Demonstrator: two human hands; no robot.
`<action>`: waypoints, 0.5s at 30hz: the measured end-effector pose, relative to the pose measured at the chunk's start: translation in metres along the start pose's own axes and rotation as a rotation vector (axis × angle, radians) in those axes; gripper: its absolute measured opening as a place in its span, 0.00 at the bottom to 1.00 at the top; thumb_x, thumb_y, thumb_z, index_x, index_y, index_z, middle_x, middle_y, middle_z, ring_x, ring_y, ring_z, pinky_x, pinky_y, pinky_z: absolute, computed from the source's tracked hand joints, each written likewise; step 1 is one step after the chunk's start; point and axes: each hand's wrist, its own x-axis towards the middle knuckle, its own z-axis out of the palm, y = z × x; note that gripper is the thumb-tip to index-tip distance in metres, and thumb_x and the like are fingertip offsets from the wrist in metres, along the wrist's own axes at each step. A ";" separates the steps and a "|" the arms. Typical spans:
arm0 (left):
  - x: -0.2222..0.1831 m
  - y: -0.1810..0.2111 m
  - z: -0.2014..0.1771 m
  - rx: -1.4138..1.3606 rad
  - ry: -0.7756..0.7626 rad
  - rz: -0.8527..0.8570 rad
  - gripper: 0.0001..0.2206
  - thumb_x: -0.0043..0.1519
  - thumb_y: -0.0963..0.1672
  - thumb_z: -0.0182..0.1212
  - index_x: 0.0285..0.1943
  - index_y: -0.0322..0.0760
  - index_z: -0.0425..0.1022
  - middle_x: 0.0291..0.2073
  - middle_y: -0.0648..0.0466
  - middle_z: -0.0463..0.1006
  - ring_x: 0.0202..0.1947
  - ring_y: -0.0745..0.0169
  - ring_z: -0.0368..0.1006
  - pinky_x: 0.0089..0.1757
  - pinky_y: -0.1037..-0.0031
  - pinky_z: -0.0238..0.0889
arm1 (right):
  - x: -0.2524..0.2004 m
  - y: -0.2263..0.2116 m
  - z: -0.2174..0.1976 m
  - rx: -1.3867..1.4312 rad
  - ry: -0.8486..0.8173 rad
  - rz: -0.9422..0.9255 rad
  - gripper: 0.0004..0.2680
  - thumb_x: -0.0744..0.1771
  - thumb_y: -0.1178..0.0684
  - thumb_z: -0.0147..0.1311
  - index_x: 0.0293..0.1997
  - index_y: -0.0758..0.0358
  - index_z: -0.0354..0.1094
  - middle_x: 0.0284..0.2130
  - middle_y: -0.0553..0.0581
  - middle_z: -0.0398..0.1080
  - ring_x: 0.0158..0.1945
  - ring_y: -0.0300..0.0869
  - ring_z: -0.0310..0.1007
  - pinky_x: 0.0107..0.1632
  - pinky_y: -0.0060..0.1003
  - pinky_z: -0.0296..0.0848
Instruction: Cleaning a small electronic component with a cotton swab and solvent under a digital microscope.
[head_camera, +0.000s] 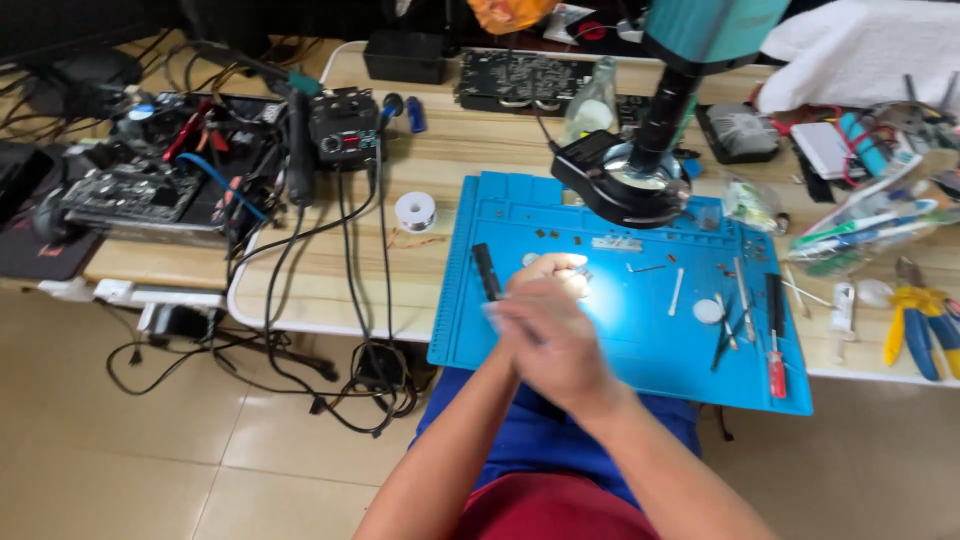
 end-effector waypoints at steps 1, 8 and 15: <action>-0.010 0.029 -0.003 -0.006 -0.018 -0.004 0.15 0.56 0.36 0.69 0.52 0.36 0.89 0.28 0.52 0.84 0.33 0.70 0.82 0.40 0.75 0.79 | 0.005 -0.002 0.018 -0.018 0.006 0.004 0.08 0.66 0.63 0.67 0.47 0.55 0.83 0.39 0.53 0.84 0.45 0.51 0.85 0.47 0.43 0.83; -0.029 0.092 -0.004 0.276 -0.059 -0.169 0.11 0.59 0.43 0.70 0.50 0.50 0.90 0.21 0.54 0.86 0.24 0.70 0.84 0.33 0.80 0.80 | 0.028 0.001 0.096 -0.081 -0.236 -0.107 0.10 0.71 0.55 0.58 0.60 0.55 0.71 0.52 0.58 0.71 0.45 0.60 0.79 0.49 0.52 0.81; -0.025 0.087 0.003 0.277 -0.037 -0.243 0.07 0.62 0.42 0.66 0.45 0.39 0.88 0.21 0.49 0.86 0.21 0.65 0.83 0.31 0.76 0.81 | -0.004 -0.006 -0.010 -0.104 -0.091 -0.060 0.08 0.68 0.57 0.65 0.53 0.61 0.79 0.41 0.62 0.79 0.44 0.63 0.82 0.50 0.54 0.81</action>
